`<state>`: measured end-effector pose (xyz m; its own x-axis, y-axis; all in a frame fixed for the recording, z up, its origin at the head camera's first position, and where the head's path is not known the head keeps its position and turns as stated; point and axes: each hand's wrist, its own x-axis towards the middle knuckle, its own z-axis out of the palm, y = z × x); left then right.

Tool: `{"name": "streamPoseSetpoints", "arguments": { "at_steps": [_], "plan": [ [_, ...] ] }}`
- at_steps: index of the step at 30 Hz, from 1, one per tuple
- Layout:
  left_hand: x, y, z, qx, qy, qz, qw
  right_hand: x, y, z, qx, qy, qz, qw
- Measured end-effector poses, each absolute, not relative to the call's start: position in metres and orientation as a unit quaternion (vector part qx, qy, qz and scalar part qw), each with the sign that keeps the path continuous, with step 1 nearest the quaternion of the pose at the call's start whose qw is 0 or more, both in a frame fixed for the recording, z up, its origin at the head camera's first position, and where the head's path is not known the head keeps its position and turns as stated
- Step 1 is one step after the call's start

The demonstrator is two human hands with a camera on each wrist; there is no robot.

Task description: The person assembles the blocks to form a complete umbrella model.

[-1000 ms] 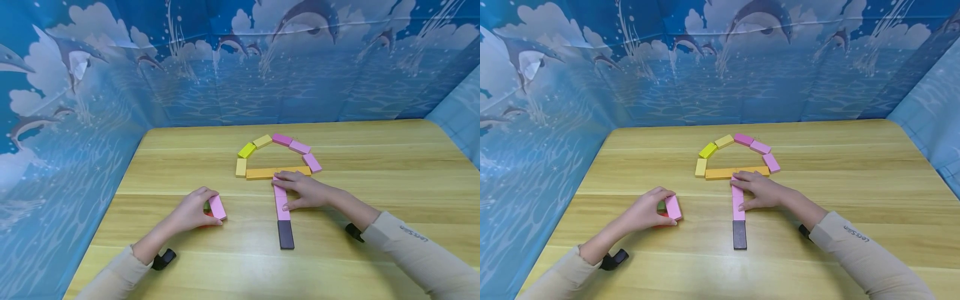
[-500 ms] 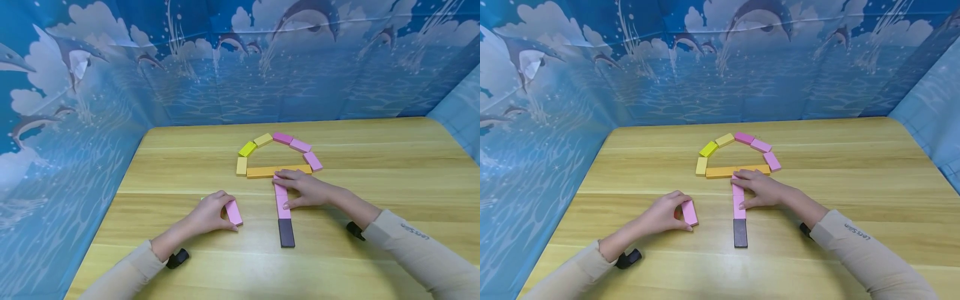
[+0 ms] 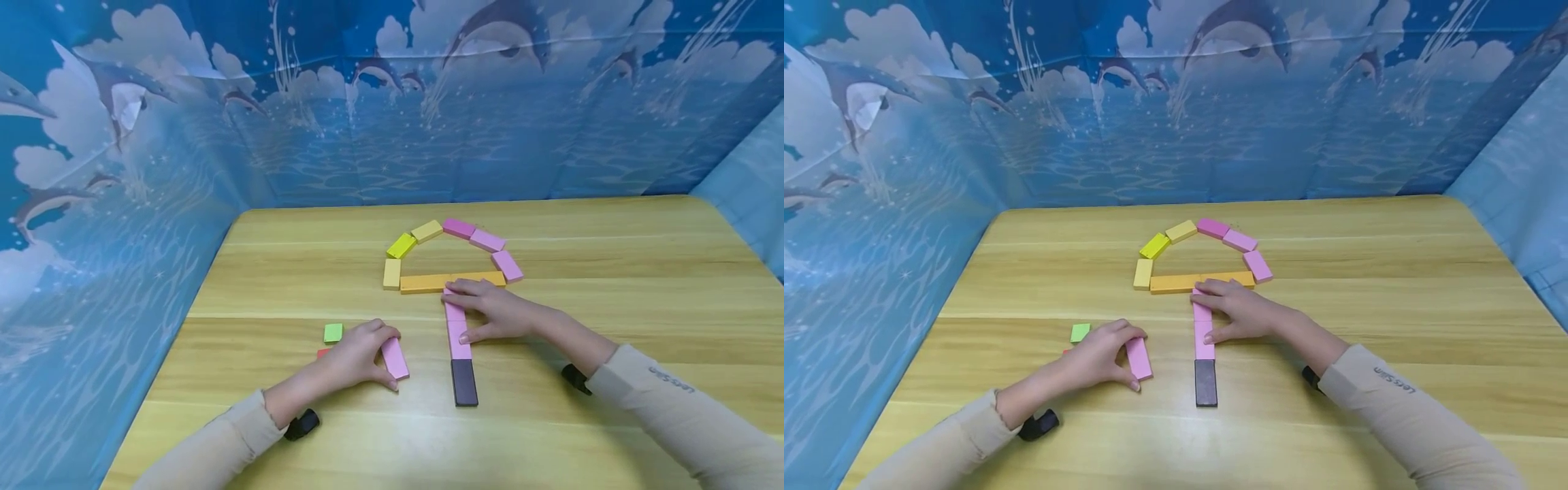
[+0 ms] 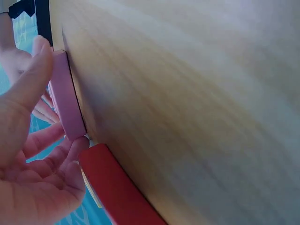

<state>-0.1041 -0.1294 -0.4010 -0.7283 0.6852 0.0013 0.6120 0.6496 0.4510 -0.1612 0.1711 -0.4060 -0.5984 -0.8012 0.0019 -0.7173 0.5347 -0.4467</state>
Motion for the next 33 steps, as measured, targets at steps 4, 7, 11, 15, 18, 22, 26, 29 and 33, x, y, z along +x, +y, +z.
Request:
{"name": "streamPoseSetpoints", "arguments": {
  "at_steps": [4, 7, 11, 15, 18, 22, 26, 29, 33],
  "plan": [
    [-0.107, -0.131, -0.402, 0.358, 0.894, 0.246, 0.108, -0.161, 0.171, -0.407, -0.437, 0.871, -0.201, 0.101],
    [-0.110, -0.133, -0.402, 0.351, 0.886, 0.272, 0.133, -0.160, 0.171, -0.407, -0.434, 0.873, -0.198, 0.102],
    [-0.114, -0.136, -0.400, 0.349, 0.878, 0.289, 0.153, -0.161, 0.170, -0.407, -0.435, 0.872, -0.198, 0.104],
    [-0.117, -0.136, -0.401, 0.353, 0.874, 0.293, 0.161, -0.161, 0.169, -0.407, -0.437, 0.871, -0.200, 0.101],
    [-0.117, -0.135, -0.402, 0.355, 0.873, 0.289, 0.167, -0.161, 0.169, -0.407, -0.438, 0.871, -0.202, 0.098],
    [-0.117, -0.134, -0.403, 0.360, 0.871, 0.283, 0.179, -0.160, 0.169, -0.408, -0.439, 0.870, -0.202, 0.096],
    [-0.115, -0.132, -0.402, 0.363, 0.869, 0.284, 0.182, -0.159, 0.170, -0.408, -0.440, 0.869, -0.206, 0.092],
    [-0.114, -0.130, -0.401, 0.366, 0.867, 0.286, 0.182, -0.160, 0.169, -0.407, -0.441, 0.868, -0.208, 0.090],
    [-0.111, -0.127, -0.400, 0.377, 0.863, 0.284, 0.180, -0.161, 0.169, -0.407, -0.441, 0.869, -0.206, 0.092]
  ]
}}
